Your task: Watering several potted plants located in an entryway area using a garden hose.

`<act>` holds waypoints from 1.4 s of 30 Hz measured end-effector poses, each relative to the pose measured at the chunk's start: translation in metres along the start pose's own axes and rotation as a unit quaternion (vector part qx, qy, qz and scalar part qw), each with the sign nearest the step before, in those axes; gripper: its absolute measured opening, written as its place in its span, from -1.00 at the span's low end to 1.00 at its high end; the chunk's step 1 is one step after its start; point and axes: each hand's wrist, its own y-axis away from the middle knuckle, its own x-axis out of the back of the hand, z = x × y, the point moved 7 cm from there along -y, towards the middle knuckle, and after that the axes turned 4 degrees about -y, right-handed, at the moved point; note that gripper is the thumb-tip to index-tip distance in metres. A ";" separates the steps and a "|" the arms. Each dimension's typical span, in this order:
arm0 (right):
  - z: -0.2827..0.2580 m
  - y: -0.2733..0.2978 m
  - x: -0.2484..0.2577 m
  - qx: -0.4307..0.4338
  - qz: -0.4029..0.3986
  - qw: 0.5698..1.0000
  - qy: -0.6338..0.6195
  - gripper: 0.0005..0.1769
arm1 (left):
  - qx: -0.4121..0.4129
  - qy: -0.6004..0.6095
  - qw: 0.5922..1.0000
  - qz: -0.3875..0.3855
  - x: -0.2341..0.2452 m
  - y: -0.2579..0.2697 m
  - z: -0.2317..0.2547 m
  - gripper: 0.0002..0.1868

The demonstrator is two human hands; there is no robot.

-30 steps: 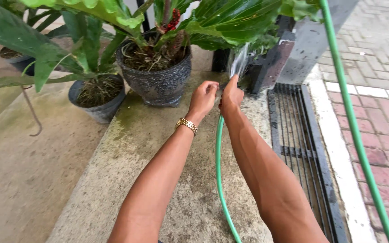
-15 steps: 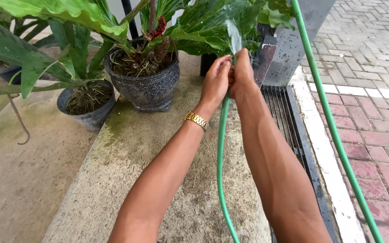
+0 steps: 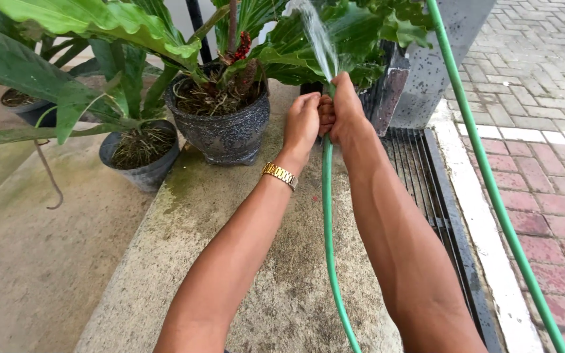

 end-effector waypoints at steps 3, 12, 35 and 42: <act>0.008 -0.017 -0.006 -0.001 0.020 0.999 -0.046 -0.49 | 0.012 0.020 1.000 0.015 0.019 -0.019 -0.027 -0.73; 0.035 -0.007 -0.042 0.040 0.043 0.998 0.034 -0.45 | 0.108 0.027 0.993 0.030 0.054 0.002 -0.009 -0.59; 0.050 -0.036 -0.031 0.089 0.119 0.985 0.087 -0.33 | 0.132 -0.030 0.991 0.020 0.071 0.013 -0.013 -0.62; 0.046 -0.037 -0.034 0.114 0.119 0.976 0.143 -0.31 | 0.135 -0.038 0.990 0.020 0.072 0.013 -0.017 -0.64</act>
